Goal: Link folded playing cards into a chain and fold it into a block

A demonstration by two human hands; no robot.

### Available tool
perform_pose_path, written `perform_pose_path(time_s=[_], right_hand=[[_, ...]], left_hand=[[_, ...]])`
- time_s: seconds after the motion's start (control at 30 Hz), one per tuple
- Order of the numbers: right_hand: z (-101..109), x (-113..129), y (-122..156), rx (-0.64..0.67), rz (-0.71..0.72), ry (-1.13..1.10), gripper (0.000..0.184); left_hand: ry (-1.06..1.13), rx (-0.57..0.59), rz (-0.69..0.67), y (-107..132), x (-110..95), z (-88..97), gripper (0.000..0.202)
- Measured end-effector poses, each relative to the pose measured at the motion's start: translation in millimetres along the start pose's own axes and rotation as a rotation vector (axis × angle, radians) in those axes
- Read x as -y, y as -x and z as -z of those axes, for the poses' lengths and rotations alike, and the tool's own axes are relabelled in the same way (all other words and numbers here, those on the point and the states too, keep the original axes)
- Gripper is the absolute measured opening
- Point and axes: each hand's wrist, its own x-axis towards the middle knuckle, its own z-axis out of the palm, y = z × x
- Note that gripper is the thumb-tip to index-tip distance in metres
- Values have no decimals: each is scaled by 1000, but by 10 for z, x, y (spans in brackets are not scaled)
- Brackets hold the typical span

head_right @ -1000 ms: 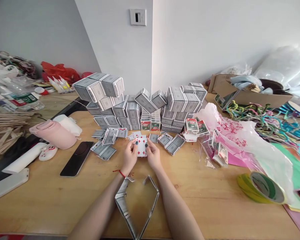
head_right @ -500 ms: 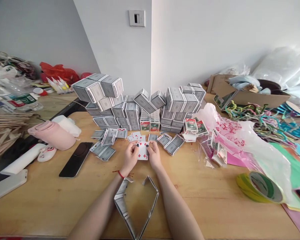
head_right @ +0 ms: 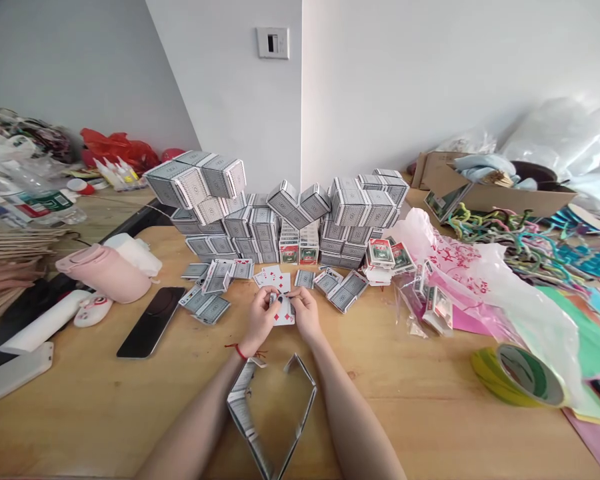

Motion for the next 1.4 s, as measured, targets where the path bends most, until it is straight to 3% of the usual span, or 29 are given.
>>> perform_pose_path(time_s=[0.17,0.37,0.6,0.8,1.03,1.4], right_hand=[[-5,39,20,-8,-31,-13,7],[-55,115,44,43,-169,-210,18],[-17,133,31,252,-341,-287,30],[61,1,-46,143,-184,-145,34],[57,-103,-50,12,62,188,27],[-33,-21,75,-3,134,376,20]], left_hand=[[-105,48,-55,32,-2,16,16],[-158,56,-160,61,-59,47,11],[-173,44,-213,61,-67,70,8],[-209,-31,-134,-54,-13,98,24],[-272,-45,-184,-79,32,109,19],[-263,-55,-167,-58,68,79,16]])
